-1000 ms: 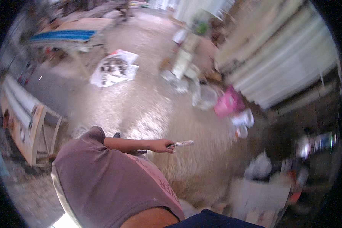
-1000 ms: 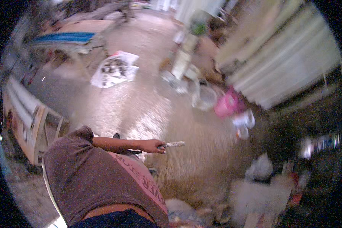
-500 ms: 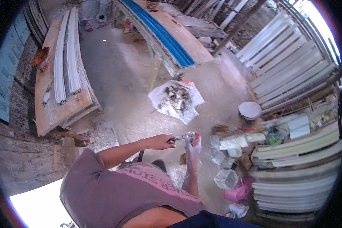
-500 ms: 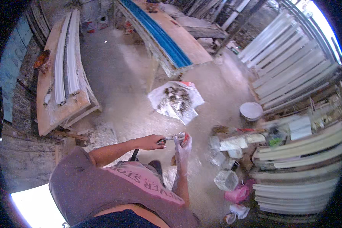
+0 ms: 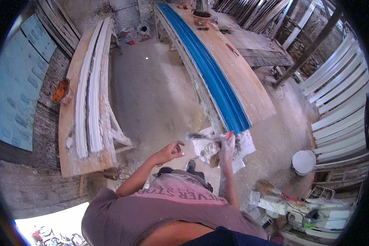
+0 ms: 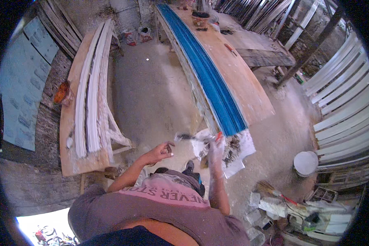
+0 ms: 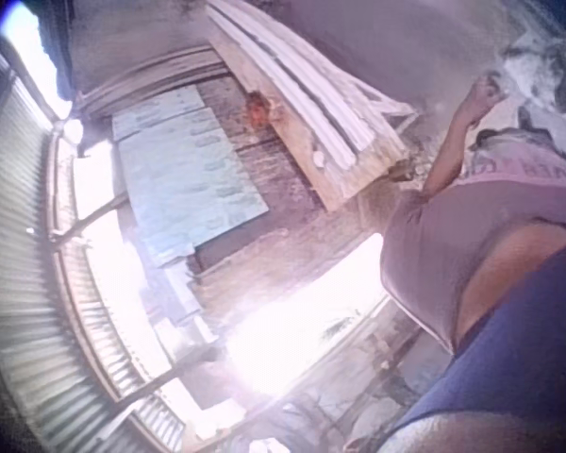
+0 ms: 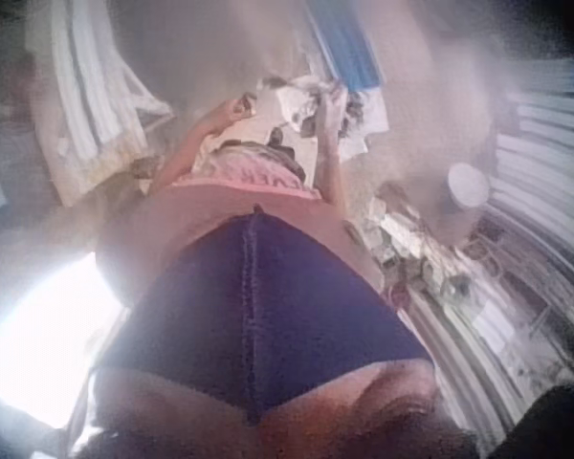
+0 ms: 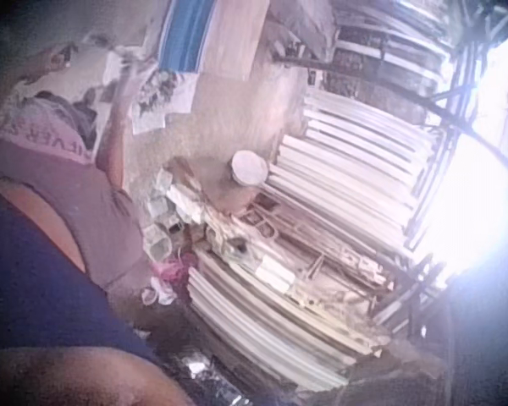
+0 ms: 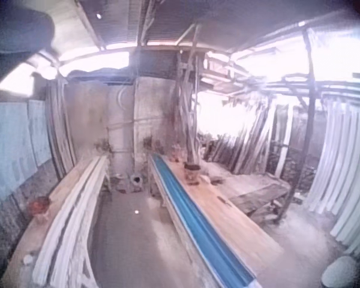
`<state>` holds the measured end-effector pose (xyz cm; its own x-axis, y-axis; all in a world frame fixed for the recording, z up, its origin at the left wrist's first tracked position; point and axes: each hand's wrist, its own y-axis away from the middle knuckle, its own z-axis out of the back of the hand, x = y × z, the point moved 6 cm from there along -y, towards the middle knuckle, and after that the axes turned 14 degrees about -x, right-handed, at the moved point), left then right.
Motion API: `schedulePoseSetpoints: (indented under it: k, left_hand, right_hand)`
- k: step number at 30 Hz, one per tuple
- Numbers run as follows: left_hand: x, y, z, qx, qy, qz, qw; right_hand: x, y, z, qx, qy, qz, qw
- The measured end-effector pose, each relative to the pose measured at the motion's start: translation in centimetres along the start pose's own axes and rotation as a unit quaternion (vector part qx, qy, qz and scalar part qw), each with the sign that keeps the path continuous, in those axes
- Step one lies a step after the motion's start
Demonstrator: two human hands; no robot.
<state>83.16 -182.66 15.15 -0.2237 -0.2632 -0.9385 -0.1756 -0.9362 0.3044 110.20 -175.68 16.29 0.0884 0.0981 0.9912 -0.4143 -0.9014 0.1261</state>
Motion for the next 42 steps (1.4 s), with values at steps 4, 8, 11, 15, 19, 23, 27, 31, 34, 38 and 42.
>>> schedulePoseSetpoints:
  k: [4,8,11,15,19,23,27,31,34,38,42]
  left_hand:
    - [-0.6,-6.5,9.7,-0.197,0.18,0.082,0.96]
    - [3.4,-13.9,18.9,-0.385,0.473,0.129,0.782]
    - [3.5,-21.9,25.9,-0.377,0.507,0.07,0.772]
    - [1.0,-32.4,34.2,-0.379,0.476,0.069,0.791]
    - [-9.2,-43.2,38.6,-0.293,0.401,0.078,0.865]
    - [-12.6,-51.4,42.8,-0.211,0.437,0.093,0.869]
    - [-13.8,-60.3,48.6,-0.26,0.535,0.092,0.799]
    - [-13.0,-72.0,56.4,-0.269,0.556,0.076,0.783]
    - [-12.9,-79.5,62.0,-0.272,0.549,0.035,0.79]
    - [-15.2,-88.3,74.6,-0.346,0.526,-0.073,0.774]
    - [-17.6,-94.2,87.4,-0.322,0.537,-0.124,0.77]
  right_hand:
    - [4.8,-10.3,-10.1,0.016,-0.077,-0.088,0.993]
    - [4.0,-18.8,-21.9,0.118,-0.039,-0.125,0.984]
    - [1.8,-23.1,-31.0,0.152,-0.064,-0.152,0.975]
    - [-0.7,-25.4,-42.3,0.261,0.032,-0.151,0.953]
    - [2.9,-27.1,-54.4,0.33,0.161,0.047,0.929]
    - [7.9,-30.4,-63.6,0.307,0.219,0.122,0.918]
    - [6.4,-37.5,-69.9,0.294,0.24,0.111,0.918]
    - [4.2,-47.0,-78.0,0.359,0.336,0.144,0.859]
    - [3.8,-53.4,-84.6,0.358,0.36,0.186,0.841]
    - [4.7,-62.7,-94.9,0.322,0.415,0.208,0.826]
    - [6.8,-76.4,-100.9,0.172,0.457,0.208,0.848]
